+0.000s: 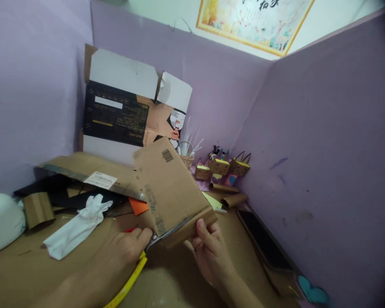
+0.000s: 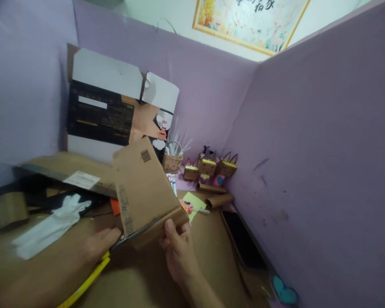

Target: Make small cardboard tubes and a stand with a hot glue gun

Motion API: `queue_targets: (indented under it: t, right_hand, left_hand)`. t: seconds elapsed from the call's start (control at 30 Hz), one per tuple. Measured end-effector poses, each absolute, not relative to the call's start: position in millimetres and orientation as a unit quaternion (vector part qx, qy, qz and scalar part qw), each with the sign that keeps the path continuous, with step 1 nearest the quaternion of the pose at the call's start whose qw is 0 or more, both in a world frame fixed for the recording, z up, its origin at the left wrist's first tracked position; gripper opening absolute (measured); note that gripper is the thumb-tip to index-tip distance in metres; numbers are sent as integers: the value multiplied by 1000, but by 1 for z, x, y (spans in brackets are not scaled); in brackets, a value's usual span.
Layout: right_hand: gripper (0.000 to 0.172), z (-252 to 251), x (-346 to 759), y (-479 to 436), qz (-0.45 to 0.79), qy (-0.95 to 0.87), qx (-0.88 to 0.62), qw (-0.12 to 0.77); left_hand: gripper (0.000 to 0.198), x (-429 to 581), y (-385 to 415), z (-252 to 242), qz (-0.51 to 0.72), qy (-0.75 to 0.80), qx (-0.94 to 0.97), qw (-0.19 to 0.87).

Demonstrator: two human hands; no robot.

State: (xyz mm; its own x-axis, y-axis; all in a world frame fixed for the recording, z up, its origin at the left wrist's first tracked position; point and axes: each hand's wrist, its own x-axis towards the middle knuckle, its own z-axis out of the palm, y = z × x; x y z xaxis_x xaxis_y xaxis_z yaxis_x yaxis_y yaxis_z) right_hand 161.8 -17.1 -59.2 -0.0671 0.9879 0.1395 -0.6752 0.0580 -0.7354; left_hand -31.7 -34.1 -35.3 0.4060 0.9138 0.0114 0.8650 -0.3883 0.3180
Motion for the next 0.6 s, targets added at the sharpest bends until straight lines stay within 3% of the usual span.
queue_targets:
  t: [0.6]
  right_hand:
    - [32, -61, 156, -19, 659, -341, -246, 624]
  left_hand:
    - [28, -29, -37, -42, 90, 557, 820, 96]
